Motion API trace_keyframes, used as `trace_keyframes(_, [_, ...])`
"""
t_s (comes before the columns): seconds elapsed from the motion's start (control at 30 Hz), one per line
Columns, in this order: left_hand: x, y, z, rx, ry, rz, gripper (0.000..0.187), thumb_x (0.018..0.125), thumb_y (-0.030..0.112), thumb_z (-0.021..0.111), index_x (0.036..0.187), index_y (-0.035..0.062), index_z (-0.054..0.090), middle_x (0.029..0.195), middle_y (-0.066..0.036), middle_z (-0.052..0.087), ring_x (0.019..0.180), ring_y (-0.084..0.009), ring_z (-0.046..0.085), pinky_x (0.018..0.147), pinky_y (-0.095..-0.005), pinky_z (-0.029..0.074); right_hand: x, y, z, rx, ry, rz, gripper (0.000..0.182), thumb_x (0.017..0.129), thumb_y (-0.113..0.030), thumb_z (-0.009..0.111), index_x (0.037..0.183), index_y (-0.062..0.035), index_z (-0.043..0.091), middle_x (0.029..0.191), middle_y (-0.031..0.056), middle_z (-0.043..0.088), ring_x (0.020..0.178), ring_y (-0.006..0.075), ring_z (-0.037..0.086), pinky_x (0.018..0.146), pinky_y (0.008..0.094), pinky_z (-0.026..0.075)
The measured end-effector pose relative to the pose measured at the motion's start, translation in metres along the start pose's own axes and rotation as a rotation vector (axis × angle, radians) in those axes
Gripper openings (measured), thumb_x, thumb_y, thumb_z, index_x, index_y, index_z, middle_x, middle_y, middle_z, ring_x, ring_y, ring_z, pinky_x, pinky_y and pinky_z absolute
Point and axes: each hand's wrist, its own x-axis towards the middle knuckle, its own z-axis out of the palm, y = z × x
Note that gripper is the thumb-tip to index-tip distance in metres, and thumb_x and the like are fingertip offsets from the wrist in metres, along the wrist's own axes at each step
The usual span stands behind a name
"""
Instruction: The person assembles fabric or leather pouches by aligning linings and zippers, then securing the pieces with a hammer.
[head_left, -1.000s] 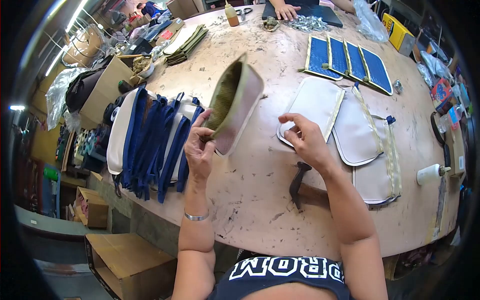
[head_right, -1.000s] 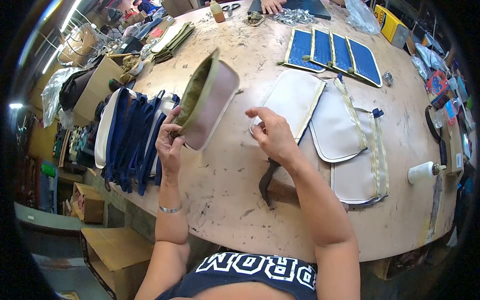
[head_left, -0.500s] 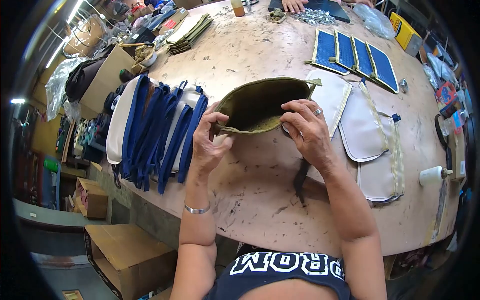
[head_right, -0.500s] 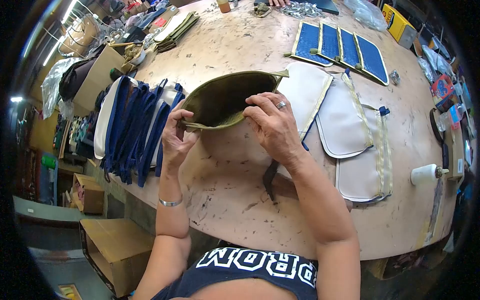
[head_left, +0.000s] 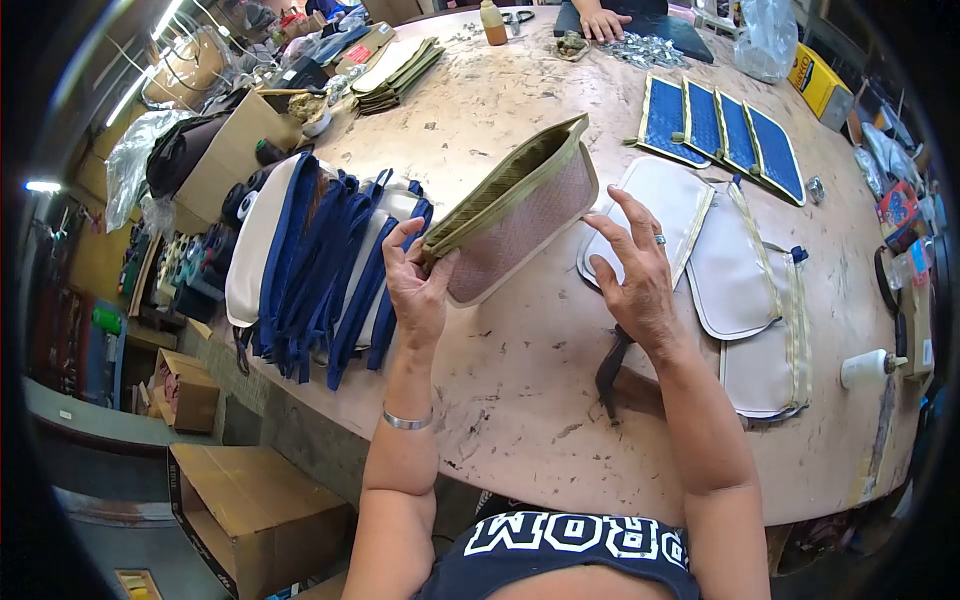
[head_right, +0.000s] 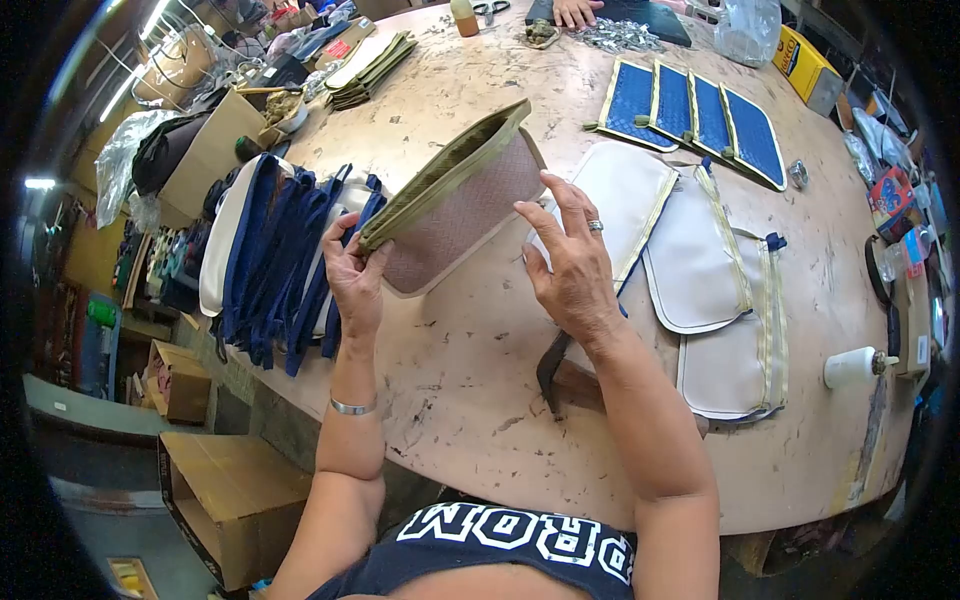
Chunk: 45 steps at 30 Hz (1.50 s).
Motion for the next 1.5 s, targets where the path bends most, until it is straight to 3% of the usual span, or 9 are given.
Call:
trace_keyframes(0.4, [-0.002,0.005,0.001,0.017,0.028,-0.015,0.043,0.08,-0.006,0.059,0.115,0.0039,0.036,0.095,-0.01,0.059,0.084,-0.0084,0.056,0.072,-0.0175,0.044,-0.002,0.0,0.0,0.036,-0.107,0.057,0.037,0.072,0.002,0.06,0.108,-0.0081,0.054,0.131,0.012,0.038,0.118,0.0329,0.041,0.097,0.0411,0.038])
trace_keyframes(0.9, [-0.008,0.013,0.013,0.067,-0.001,0.09,0.046,0.079,-0.006,0.06,0.117,0.0032,0.034,0.097,-0.014,0.059,0.088,-0.0131,0.058,0.079,-0.0219,0.046,-0.003,0.0,0.001,0.047,-0.148,0.056,0.032,0.072,0.001,0.061,0.103,-0.0056,0.055,0.128,0.0133,0.042,0.115,0.0336,0.043,0.096,0.0414,0.037])
trace_keyframes(1.1, [-0.008,0.016,0.015,0.107,0.015,0.098,0.044,0.079,-0.008,0.058,0.115,0.0026,0.035,0.094,-0.013,0.062,0.082,-0.0124,0.06,0.072,-0.0207,0.048,-0.003,-0.001,0.001,0.036,-0.176,0.072,0.03,0.073,0.0,0.061,0.102,-0.0053,0.056,0.127,0.0132,0.043,0.115,0.0334,0.044,0.096,0.0411,0.037])
trace_keyframes(1.5, [-0.017,0.015,0.022,0.279,-0.118,0.34,0.048,0.078,-0.009,0.06,0.114,0.0043,0.031,0.1,-0.017,0.058,0.091,-0.0177,0.06,0.076,-0.0235,0.049,-0.003,0.001,0.002,0.044,-0.173,0.044,0.034,0.069,0.004,0.06,0.102,-0.0048,0.057,0.128,0.0129,0.043,0.114,0.035,0.044,0.094,0.0395,0.039])
